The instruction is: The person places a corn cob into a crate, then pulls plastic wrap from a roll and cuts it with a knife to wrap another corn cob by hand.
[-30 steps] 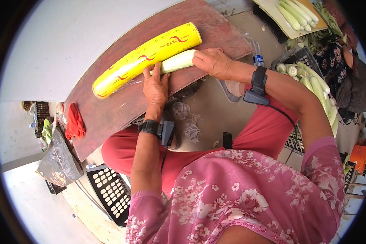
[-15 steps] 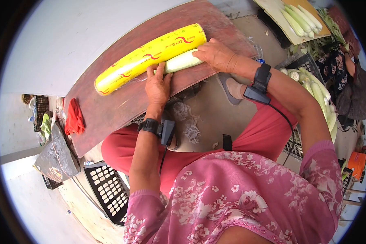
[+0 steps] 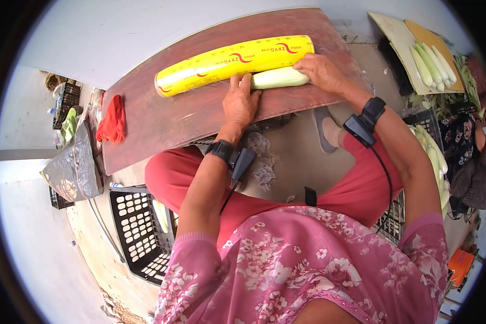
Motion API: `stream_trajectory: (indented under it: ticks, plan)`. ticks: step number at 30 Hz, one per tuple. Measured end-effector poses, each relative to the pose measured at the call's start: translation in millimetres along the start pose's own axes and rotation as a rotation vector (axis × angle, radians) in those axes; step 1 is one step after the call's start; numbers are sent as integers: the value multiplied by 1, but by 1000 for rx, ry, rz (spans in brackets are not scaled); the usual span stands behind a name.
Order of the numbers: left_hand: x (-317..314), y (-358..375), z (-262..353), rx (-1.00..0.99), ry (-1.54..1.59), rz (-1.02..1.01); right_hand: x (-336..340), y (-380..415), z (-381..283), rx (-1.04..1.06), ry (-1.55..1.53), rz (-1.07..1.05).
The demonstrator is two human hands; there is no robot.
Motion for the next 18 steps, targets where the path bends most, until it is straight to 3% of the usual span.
stream_trajectory:
  ticks: [8, 11, 18]
  plan:
    - [-2, -7, 3, 10, -101, 12, -3, -6, 0, -35, 215, 20]
    - [-1, -8, 1, 8, -88, 9, -12, -3, 17, -138, 398, -59]
    - [0, -10, -2, -20, -42, 6, -15, 21, 33, -110, 643, -141]
Point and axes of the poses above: each hand's wrist, its own y-axis away from the middle knuckle, its own x-axis out of the back of the hand, z = x × y, the point moved 10 cm from there along -y, towards the middle knuckle, and after that the axes turned 7 degrees about z, right-handed, at the moved point
